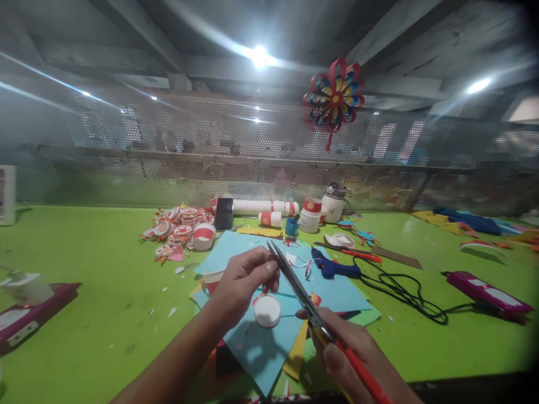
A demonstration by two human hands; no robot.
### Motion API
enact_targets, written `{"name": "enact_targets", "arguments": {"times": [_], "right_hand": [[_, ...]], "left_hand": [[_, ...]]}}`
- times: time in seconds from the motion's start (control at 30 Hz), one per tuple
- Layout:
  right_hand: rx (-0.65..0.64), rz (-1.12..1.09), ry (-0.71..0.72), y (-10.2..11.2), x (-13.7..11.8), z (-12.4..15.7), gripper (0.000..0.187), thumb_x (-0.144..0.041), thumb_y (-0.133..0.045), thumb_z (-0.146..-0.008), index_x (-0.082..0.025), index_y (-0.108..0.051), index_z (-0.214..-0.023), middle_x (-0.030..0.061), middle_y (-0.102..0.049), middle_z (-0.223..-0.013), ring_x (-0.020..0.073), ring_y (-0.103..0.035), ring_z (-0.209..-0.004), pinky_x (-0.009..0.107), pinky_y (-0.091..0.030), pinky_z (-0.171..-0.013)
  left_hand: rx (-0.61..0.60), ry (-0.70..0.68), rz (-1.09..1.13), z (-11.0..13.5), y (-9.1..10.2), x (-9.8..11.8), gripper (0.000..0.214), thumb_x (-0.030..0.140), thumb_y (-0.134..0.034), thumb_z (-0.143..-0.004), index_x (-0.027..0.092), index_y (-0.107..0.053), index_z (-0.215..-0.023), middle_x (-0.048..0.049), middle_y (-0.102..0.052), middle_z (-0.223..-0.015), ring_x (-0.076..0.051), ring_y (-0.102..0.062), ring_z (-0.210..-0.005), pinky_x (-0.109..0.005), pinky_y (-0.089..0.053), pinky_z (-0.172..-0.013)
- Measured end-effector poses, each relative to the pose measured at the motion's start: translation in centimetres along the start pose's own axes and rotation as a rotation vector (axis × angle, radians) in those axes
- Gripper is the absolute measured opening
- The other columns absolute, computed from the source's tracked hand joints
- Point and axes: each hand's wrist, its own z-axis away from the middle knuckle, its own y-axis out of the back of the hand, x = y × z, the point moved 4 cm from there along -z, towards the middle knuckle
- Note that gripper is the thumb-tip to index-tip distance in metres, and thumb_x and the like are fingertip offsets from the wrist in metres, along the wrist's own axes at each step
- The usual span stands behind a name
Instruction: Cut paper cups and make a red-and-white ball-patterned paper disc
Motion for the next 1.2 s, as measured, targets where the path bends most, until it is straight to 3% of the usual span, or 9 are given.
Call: {"name": "enact_targets", "arguments": {"times": [0.4, 0.83, 1.03, 1.2], "right_hand": [[-0.068, -0.127, -0.044, -1.0, 1.2, -0.2, 0.057, -0.064, -0.033, -0.085, -0.019, -0.059, -0.108, -0.0033, -0.034, -0.054, 0.0111, -0.032, -0.046, 0.021, -0.03, -0.042], [-0.043, -0.058, -0.074, -0.8, 0.7, 0.0, 0.054, -0.062, -0.034, -0.087, -0.02, -0.06, -0.107, -0.0036, -0.037, -0.054, 0.0098, -0.034, -0.046, 0.021, -0.029, -0.043], [0.032, -0.02, -0.021, -0.8, 0.3, -0.2, 0.055, -0.063, -0.031, -0.087, -0.021, -0.063, -0.102, 0.0018, -0.053, -0.068, 0.014, -0.05, -0.061, 0.024, -0.039, -0.057], [0.015, 0.005, -0.037, -0.8, 0.1, -0.1, 0.056, -0.062, -0.03, -0.088, -0.019, -0.062, -0.104, -0.001, -0.046, -0.063, 0.0117, -0.042, -0.056, 0.023, -0.033, -0.053]], "left_hand": [[-0.004, -0.011, 0.0, 0.1, 0.1, -0.1, 0.017, 0.027, -0.054, -0.083, 0.014, -0.057, -0.072, 0.0, -0.053, -0.06, -0.01, -0.044, -0.057, -0.024, -0.035, -0.055], [-0.012, -0.029, 0.002, 0.1, 0.0, 0.0, 0.018, 0.024, -0.053, -0.084, 0.015, -0.055, -0.07, 0.0008, -0.053, -0.06, -0.01, -0.045, -0.057, -0.024, -0.035, -0.056], [-0.009, -0.021, -0.009, 0.1, 0.1, 0.0, 0.018, 0.025, -0.053, -0.084, 0.014, -0.056, -0.07, 0.0007, -0.053, -0.06, -0.01, -0.045, -0.058, -0.025, -0.035, -0.056], [0.001, -0.021, 0.014, 0.0, 0.1, -0.1, 0.016, 0.024, -0.053, -0.084, 0.014, -0.056, -0.071, 0.001, -0.053, -0.059, -0.009, -0.045, -0.057, -0.024, -0.035, -0.055]]}}
